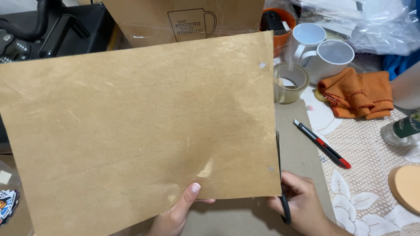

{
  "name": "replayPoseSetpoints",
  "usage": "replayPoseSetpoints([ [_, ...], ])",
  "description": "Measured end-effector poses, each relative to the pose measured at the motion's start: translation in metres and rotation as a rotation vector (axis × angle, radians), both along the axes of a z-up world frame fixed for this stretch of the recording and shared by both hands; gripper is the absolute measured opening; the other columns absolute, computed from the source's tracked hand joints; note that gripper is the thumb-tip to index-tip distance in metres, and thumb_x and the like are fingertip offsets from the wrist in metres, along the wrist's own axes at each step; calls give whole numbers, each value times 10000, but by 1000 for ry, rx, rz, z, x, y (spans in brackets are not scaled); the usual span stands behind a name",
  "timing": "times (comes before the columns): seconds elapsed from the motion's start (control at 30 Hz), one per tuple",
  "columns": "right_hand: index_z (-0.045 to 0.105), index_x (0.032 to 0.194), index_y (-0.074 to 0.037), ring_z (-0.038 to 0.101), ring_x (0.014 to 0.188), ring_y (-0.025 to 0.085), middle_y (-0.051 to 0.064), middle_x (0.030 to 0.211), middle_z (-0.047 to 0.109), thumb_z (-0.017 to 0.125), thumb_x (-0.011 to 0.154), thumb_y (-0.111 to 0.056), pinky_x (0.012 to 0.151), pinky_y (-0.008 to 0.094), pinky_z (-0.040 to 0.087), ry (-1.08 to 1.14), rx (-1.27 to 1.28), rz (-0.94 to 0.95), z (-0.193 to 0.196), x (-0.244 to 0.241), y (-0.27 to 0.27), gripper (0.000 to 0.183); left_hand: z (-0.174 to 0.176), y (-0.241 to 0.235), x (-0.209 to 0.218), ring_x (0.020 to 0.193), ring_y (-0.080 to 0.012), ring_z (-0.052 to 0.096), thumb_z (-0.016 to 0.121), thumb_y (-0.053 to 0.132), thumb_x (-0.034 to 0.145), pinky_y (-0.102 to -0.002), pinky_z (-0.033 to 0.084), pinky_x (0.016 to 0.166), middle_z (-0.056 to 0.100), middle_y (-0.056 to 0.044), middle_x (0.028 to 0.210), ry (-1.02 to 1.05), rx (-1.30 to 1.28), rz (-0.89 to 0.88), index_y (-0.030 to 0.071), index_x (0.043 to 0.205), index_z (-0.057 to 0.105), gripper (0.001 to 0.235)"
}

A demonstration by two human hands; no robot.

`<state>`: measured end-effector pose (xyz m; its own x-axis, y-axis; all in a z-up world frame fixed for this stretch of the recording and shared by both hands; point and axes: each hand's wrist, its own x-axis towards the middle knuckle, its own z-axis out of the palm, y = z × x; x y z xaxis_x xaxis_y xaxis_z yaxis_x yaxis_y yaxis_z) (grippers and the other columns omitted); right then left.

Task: Cutting a brown protective sheet to size and arranging stickers on a surface for heat transfer preparation.

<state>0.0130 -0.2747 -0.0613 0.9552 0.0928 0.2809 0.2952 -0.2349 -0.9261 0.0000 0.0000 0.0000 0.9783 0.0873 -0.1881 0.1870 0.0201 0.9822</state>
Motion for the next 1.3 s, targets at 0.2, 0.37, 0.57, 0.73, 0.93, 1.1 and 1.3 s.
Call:
replayPoseSetpoints([
  [0.2,628,723,-45,563,695,116,44,781,636,731,673,122,580,231,441,142,85,-70,6,16,-1,202,-3,4,-2,908,-222,848,667,324,838,-302,683,875,893,-79,925,21,75,25,25,642,867,409],
  [0.37,646,788,-78,639,855,156,47,940,672,755,747,-28,714,250,490,126,-257,-231,9,35,-17,127,10,-1,-1,974,-206,832,700,318,799,-313,691,879,886,-49,1026,170,82,119,11,622,874,395],
  [0.57,615,973,7,603,1019,287,150,1125,608,695,834,-42,849,394,501,-181,-568,-402,18,53,-44,167,-3,-2,1,706,-358,824,681,217,809,-435,760,601,813,-159,1024,-5,-88,143,-24,1046,771,350],
  [0.73,433,892,-83,507,765,158,101,1021,553,756,854,-17,734,283,487,0,65,-381,55,52,-50,332,22,-13,-1,798,-348,797,701,158,776,-454,745,610,803,-145,1077,80,-100,256,-28,1062,777,350],
  [0.93,453,858,-81,687,894,221,125,992,622,790,679,78,846,344,625,38,371,-214,42,25,-34,413,27,-17,-11,1184,27,668,667,508,789,-177,348,1167,837,279,1118,476,544,-3,284,682,975,396],
  [1.1,453,817,-84,640,745,216,134,830,632,782,737,56,700,334,564,132,374,-319,65,23,-26,367,26,-23,-13,1176,14,682,670,511,782,-190,366,1156,831,257,1133,529,480,-17,244,696,972,413],
  [1.3,514,944,-44,652,631,246,141,762,656,764,780,49,610,339,574,219,377,-315,69,26,-29,312,28,-21,-11,1145,26,681,655,527,786,-173,366,1140,825,258,1090,584,499,-31,242,691,965,431],
])
